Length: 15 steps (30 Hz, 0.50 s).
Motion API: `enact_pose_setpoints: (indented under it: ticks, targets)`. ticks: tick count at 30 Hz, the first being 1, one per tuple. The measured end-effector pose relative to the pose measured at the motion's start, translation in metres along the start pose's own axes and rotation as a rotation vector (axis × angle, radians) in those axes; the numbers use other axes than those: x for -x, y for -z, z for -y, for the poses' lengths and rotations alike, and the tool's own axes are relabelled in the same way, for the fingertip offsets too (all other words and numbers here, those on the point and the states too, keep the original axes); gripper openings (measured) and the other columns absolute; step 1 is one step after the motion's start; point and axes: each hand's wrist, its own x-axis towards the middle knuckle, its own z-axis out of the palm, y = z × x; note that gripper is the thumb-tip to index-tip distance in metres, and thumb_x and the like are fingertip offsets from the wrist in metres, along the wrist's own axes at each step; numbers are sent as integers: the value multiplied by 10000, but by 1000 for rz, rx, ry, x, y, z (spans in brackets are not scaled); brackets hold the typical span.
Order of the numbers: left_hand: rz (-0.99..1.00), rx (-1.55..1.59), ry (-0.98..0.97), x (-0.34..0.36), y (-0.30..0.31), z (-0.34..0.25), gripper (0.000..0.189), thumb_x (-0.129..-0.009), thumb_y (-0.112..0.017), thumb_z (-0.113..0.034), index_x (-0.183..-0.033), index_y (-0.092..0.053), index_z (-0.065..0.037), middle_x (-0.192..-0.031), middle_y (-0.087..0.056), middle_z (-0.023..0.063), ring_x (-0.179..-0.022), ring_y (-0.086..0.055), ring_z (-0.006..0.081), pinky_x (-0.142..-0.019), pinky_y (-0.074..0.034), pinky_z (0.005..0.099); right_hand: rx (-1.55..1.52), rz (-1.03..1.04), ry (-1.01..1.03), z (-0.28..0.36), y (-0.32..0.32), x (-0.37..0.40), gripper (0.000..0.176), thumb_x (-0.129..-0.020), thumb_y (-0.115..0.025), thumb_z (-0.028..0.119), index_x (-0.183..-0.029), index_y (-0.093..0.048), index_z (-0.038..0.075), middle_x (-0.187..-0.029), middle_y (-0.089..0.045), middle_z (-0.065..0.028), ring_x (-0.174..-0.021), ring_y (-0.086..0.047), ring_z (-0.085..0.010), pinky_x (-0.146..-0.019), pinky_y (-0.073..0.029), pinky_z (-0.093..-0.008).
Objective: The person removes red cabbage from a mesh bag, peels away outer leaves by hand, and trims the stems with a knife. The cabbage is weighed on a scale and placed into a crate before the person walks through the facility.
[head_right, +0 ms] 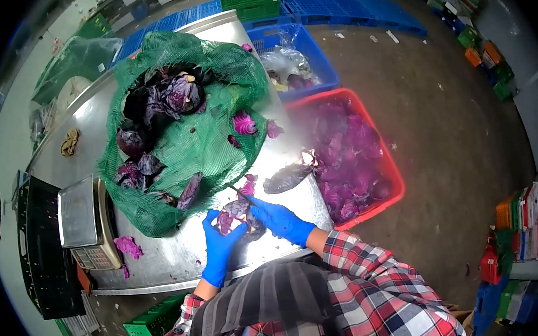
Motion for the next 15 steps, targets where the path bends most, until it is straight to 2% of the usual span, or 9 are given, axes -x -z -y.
enact_pose_setpoints:
  ticks: [2, 3, 6, 8, 10, 12, 14, 15]
  targets:
    - [1, -157, -169, 0, -3, -23, 1195, -608, -869, -261, -1448, -71, 35, -1421, -296, 230, -1282, -378, 296, -1040, -346, 374, -12, -59, 89, 17, 5, 2, 547, -980, -396, 393, -1443, -291, 122, -1217, -554, -226, -852, -646, -242, -747, -503, -337]
    - [52, -145, -242, -8, -5, -21, 1195, -594, -872, -302, -1445, -104, 39, -1422, -289, 253, -1279, -383, 329, -1033, -351, 392, 19, -49, 92, 23, 4, 6, 585, -973, -421, 385, -1454, -244, 103, -1244, -532, -236, -1015, -618, -307, -836, -487, -361]
    - [242, -204, 15, -12, 0, -27, 1176, -594, -868, -338, -1439, -144, 43, -1411, -310, 254, -1276, -389, 336, -1031, -353, 407, 193, -51, 160, 20, 2, 12, 619, -968, -430, 377, -1465, -187, 99, -1254, -519, -250, -1007, -616, -343, -833, -491, -369]
    - [220, -88, -58, -17, -5, 8, 1151, -591, -868, -345, -1426, -182, 52, -1358, -373, 250, -1239, -426, 324, -1016, -370, 398, 307, -8, 115, 19, 7, 10, 607, -966, -425, 369, -1462, -185, 115, -1238, -524, -248, -952, -625, -360, -770, -509, -406]
    - [204, -46, -69, -19, -11, 6, 1114, -605, -863, -334, -1413, -205, 60, -1335, -393, 245, -1221, -439, 316, -1009, -376, 390, 386, 31, 31, 13, 12, 3, 591, -963, -426, 371, -1454, -214, 120, -1214, -538, -244, -893, -639, -357, -726, -517, -421]
    - [147, -112, -100, -17, -18, -5, 1063, -628, -851, -292, -1401, -218, 69, -1321, -407, 239, -1202, -458, 292, -988, -400, 373, 339, -21, -8, 17, 16, -5, 522, -957, -425, 386, -1395, -355, 110, -933, -645, -216, -783, -644, -370, -664, -514, -431]
    - [71, -263, -146, -16, -24, -17, 1012, -653, -834, -219, -1394, -212, 76, -1313, -419, 232, -1175, -490, 256, -952, -444, 351, 323, -56, -5, 18, 21, -13, 463, -959, -417, 385, -1307, -468, 84, -843, -650, -208, -733, -641, -371, -647, -511, -426]
    - [69, -201, -108, -20, -27, -13, 1017, -647, -836, -264, -1372, -230, 113, -1312, -418, 249, -1173, -493, 268, -954, -438, 350, 302, -68, 25, 15, 21, -16, 458, -958, -418, 393, -1273, -492, 69, -838, -649, -209, -709, -641, -363, -641, -512, -416]
